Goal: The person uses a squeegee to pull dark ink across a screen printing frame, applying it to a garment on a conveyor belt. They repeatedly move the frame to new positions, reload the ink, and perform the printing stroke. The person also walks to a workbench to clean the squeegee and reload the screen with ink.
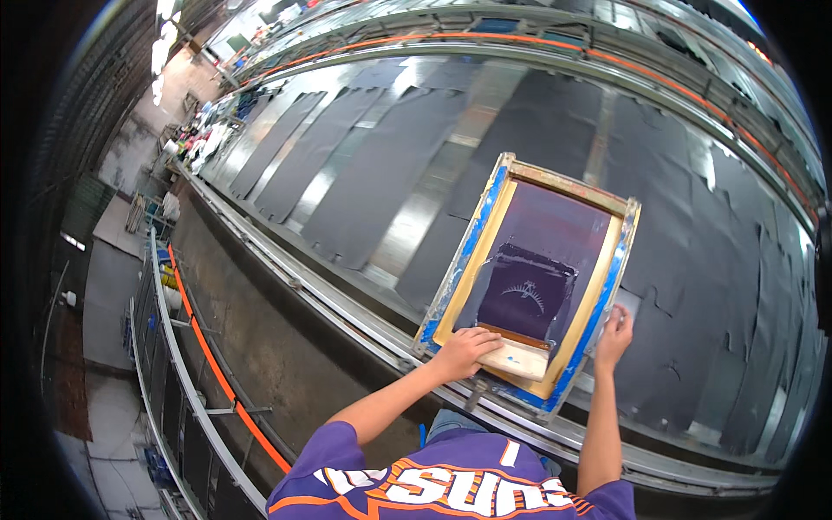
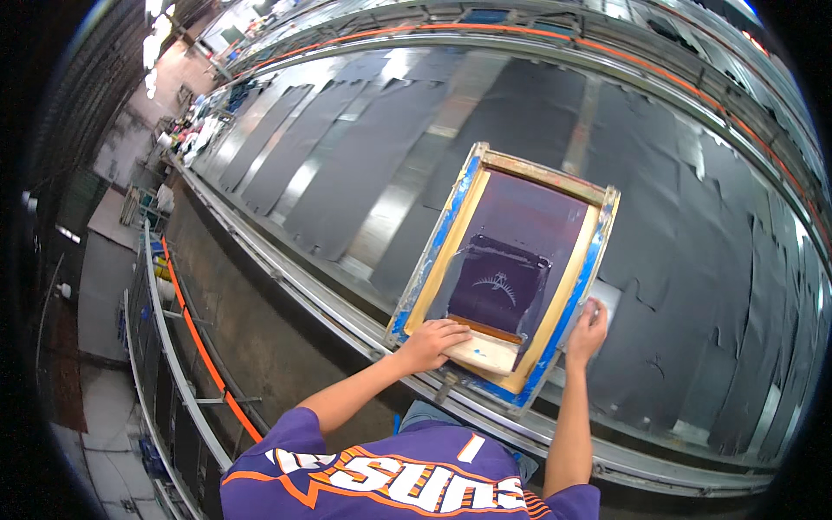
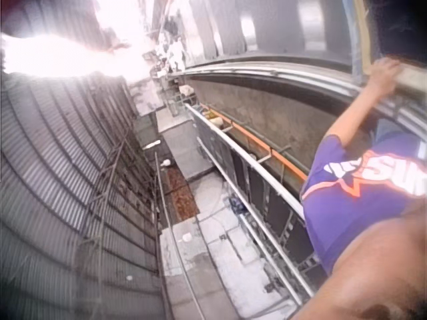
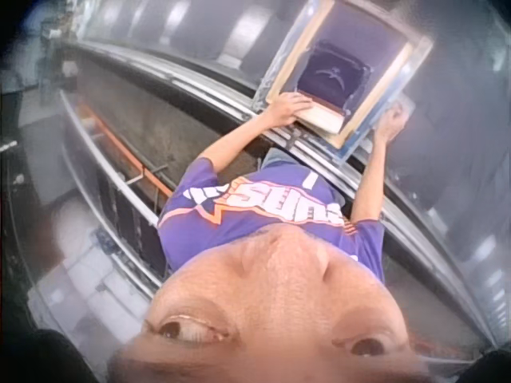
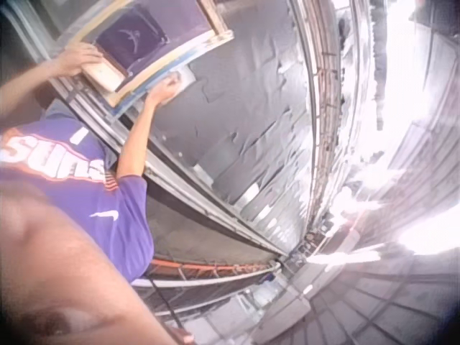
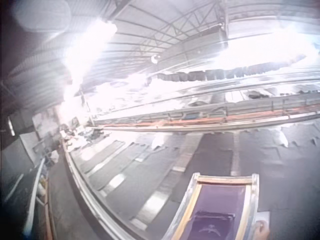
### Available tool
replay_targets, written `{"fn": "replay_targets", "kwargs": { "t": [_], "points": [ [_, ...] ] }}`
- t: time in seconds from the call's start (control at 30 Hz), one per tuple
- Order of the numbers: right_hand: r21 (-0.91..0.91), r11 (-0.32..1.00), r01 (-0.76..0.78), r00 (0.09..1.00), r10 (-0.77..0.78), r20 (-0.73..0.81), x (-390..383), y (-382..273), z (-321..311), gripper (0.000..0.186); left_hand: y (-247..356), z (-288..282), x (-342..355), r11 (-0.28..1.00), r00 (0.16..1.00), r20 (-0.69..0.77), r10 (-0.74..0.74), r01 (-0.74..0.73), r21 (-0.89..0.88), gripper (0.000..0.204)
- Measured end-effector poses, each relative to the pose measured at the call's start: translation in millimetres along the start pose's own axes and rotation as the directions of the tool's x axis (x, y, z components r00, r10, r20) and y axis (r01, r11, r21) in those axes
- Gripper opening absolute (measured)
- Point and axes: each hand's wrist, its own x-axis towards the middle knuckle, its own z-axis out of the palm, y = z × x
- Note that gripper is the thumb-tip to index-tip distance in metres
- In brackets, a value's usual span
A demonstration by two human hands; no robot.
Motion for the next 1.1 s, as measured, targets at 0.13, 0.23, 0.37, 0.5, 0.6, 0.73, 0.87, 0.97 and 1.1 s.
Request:
{"fn": "replay_targets", "kwargs": {
  "t": [0.13, 0.23, 0.37, 0.5, 0.6, 0.73, 0.87, 0.97, 1.1],
  "points": [
    [-0.031, 0.998, 0.056, 0.998, -0.056, -0.001, -29, -10, 79, 0.027, -60, -30, -30, 0.996, 0.996, -0.035, -0.079, 0.081, 0.039, 0.058],
    [-0.031, 0.997, 0.064, 0.998, -0.064, -0.008, -40, -2, 108, 0.028, -85, -26, -42, 0.991, 0.991, -0.077, -0.105, 0.111, 0.076, 0.059],
    [-0.096, 0.995, 0.002, 1.000, -0.002, 0.001, -42, -12, 111, 0.030, -82, -41, -61, 0.989, 0.989, -0.101, -0.106, 0.116, 0.092, 0.063],
    [-0.207, 0.973, 0.102, 0.989, -0.121, -0.082, -43, 6, 113, 0.033, -83, -36, -93, 0.996, 0.996, -0.072, -0.059, 0.064, 0.068, 0.059],
    [-0.296, 0.955, 0.028, 0.996, -0.051, -0.070, -40, 27, 112, 0.034, -104, -23, -80, 0.989, 0.996, -0.090, 0.004, 0.010, 0.145, 0.044],
    [-0.528, 0.848, -0.051, 0.982, 0.140, 0.129, -30, -11, 92, 0.037, -138, -32, 12, 0.994, 0.993, -0.120, -0.001, 0.015, 0.109, 0.046],
    [-0.780, 0.409, 0.474, 0.876, -0.131, 0.464, -12, -86, 89, 0.056, -161, -91, 125, 0.967, 0.940, 0.236, -0.245, 0.255, -0.011, 0.044],
    [-0.551, 0.561, 0.618, 0.749, -0.208, 0.629, -3, -149, 142, 0.061, -174, -105, 176, 0.963, 0.894, 0.369, -0.255, 0.268, 0.016, 0.044],
    [-0.635, 0.464, 0.618, 0.721, -0.011, 0.693, -3, -100, 189, 0.040, -185, -63, 156, 0.992, 0.985, 0.121, -0.124, 0.122, 0.023, 0.045]
  ]
}}
